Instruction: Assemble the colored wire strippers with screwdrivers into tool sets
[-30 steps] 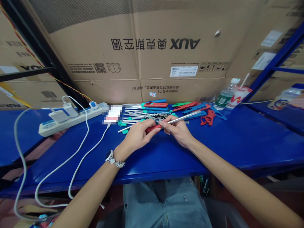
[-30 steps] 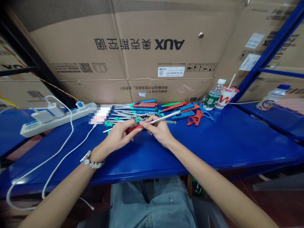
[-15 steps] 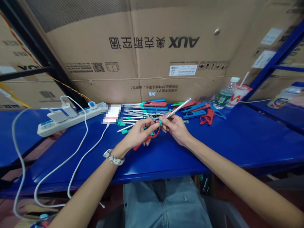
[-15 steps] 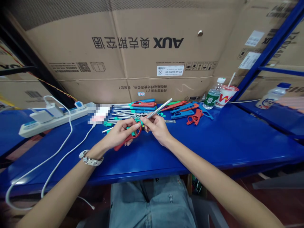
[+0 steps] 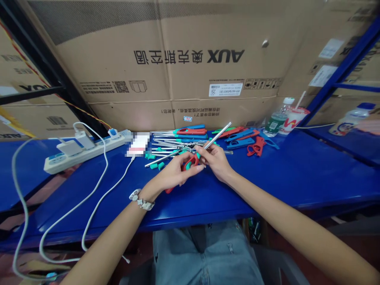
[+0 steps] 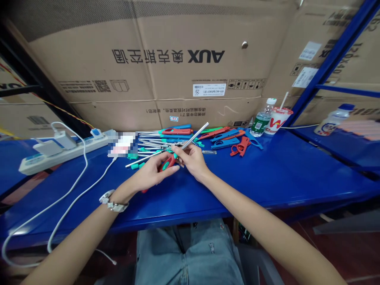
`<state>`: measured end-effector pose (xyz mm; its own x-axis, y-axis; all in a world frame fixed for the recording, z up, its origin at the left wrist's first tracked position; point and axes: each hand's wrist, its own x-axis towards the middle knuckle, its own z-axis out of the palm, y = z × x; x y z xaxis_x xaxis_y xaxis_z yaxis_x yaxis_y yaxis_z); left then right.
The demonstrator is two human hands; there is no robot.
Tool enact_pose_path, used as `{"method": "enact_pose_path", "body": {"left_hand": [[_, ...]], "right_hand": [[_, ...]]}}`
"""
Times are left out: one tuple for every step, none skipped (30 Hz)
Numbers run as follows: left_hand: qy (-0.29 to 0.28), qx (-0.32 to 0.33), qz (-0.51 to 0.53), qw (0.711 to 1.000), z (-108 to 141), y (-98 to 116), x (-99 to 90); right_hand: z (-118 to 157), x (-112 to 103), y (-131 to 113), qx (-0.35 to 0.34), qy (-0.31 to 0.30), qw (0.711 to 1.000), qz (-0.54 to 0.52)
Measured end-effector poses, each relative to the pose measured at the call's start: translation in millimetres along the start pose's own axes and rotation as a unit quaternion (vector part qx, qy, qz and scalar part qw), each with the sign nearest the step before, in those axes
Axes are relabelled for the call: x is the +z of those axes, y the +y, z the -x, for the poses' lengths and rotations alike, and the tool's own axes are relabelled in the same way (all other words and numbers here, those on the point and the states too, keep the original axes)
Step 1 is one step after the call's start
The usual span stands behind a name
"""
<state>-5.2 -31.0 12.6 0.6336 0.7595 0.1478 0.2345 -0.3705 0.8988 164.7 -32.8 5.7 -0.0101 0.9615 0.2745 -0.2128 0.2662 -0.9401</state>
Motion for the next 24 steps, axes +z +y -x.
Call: {"method": "enact_pose_path", "body": {"left_hand": [[0.017,0.032,-0.057,0.998,-0.4,-0.8,0.7],[0.032,0.06,-0.111,0.991,-0.8,-1.5,1.3],[0.042,0.076,-0.159,0.983,-0.9,-1.8,1.7],[0.045,0.081,-0.197,0.976,-0.8,-1.8,1.9],[0.045,0.076,-0.227,0.97,-0.4,-1.4,1.9],[0.047,0.069,-0.249,0.965,0.4,-0.7,1.6],[0.05,0.062,-0.267,0.96,1.4,0.2,1.3],[0.054,0.056,-0.285,0.955,2.7,1.2,1.0],[0.056,0.051,-0.302,0.95,4.0,2.3,0.9],[0.058,0.046,-0.319,0.945,5.2,3.4,0.9],[0.059,0.04,-0.337,0.939,6.3,4.4,1.2],[0.06,0.036,-0.357,0.932,7.2,5.2,1.6],[0.061,0.035,-0.376,0.924,7.7,5.9,2.3],[0.062,0.036,-0.394,0.916,8.0,6.3,2.9],[0.064,0.039,-0.413,0.908,7.9,6.5,3.4],[0.065,0.043,-0.43,0.899,7.6,6.2,3.8],[0.064,0.047,-0.445,0.892,7.1,5.5,3.9],[0.063,0.05,-0.458,0.885,6.6,4.5,3.7],[0.061,0.051,-0.468,0.88,6.1,3.3,3.3],[0.06,0.051,-0.474,0.877,5.6,2.1,2.7],[0.06,0.051,-0.475,0.877,5.3,0.9,2.1],[0.06,0.051,-0.469,0.88,5.0,0.1,1.5],[0.06,0.052,-0.454,0.887,4.7,-0.4,1.0],[0.058,0.054,-0.429,0.9,4.4,-0.4,0.6]], "right_hand": [[0.2,-0.3,0.3,-0.003,0.007,1.0,0.002],[0.2,-0.7,0.8,-0.007,0.014,1.0,0.003],[0.1,-1.2,1.2,-0.01,0.02,1.0,0.003],[-0.1,-1.6,1.7,-0.011,0.024,1.0,0.004],[-0.2,-2.0,2.0,-0.012,0.027,1.0,0.006],[-0.2,-2.3,2.2,-0.013,0.027,1.0,0.006],[-0.3,-2.7,2.2,-0.015,0.029,0.999,0.008],[-0.3,-3.0,2.0,-0.019,0.034,0.999,0.008],[-0.2,-3.5,1.8,-0.022,0.043,0.999,0.007],[-0.2,-4.0,1.7,-0.024,0.053,0.998,0.005],[-0.3,-4.6,1.8,-0.025,0.063,0.998,0.003],[-0.3,-5.2,2.1,-0.025,0.071,0.997,0.001],[-0.3,-5.8,2.8,-0.024,0.077,0.997,-0.001],[-0.3,-6.3,3.7,-0.024,0.079,0.997,-0.002],[-0.2,-6.7,4.8,-0.025,0.08,0.996,-0.002],[0.0,-7.0,6.1,-0.027,0.079,0.996,-0.001],[0.2,-7.3,7.5,-0.028,0.078,0.997,0.001],[0.6,-7.4,8.7,-0.028,0.077,0.997,0.003],[0.9,-7.5,9.8,-0.028,0.075,0.997,0.005],[1.3,-7.4,10.7,-0.027,0.074,0.997,0.007],[1.7,-7.2,11.2,-0.024,0.072,0.997,0.009],[2.0,-6.9,11.4,-0.02,0.07,0.997,0.013],[2.4,-6.4,11.2,-0.014,0.066,0.998,0.015],[2.7,-5.9,10.7,-0.007,0.059,0.998,0.018]]}}
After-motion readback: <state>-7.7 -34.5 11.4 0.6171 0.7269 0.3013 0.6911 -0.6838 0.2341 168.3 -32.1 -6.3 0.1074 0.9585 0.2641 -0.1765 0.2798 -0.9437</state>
